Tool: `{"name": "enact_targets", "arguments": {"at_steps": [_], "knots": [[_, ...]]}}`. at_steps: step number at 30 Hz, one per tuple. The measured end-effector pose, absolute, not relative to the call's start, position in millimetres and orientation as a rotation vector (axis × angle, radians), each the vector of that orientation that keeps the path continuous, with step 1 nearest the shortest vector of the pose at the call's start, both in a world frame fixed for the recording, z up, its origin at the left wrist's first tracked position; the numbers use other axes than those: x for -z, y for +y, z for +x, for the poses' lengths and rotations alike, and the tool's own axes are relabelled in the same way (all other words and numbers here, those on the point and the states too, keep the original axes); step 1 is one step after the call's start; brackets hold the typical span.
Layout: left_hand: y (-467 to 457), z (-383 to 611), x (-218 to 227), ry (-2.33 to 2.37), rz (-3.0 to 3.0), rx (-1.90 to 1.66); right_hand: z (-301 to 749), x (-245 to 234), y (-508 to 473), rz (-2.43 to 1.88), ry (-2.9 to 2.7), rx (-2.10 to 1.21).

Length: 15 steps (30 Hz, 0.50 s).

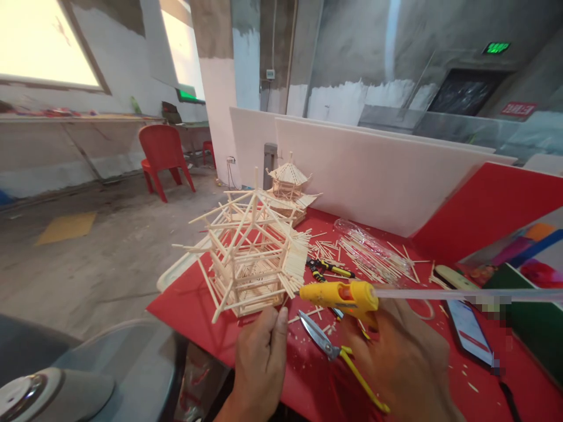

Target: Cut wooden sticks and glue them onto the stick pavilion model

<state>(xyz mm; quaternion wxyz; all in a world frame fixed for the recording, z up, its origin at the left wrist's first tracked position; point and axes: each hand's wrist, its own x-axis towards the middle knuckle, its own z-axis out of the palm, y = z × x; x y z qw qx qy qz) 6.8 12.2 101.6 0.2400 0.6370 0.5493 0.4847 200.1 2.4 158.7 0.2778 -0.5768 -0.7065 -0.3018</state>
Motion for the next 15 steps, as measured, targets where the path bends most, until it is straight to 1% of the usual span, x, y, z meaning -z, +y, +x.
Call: {"name": "enact_targets", "arguments": {"at_steps": [4,9,15], "knots": [[11.9,6.1,-90.0,1.404,1.72,-1.231,196.6,-164.0,7.3,-1.532,-1.93,0.959],[10.3,7.9,-78.6,1.216,1.633,-1.187,187.8,-168.6,7.3,-1.606,-1.883,1.002],[14.0,4.7,-66.7,1.179,1.347,-1.096,173.6,-176.7,7.8,-1.703,-1.82,1.159]]}}
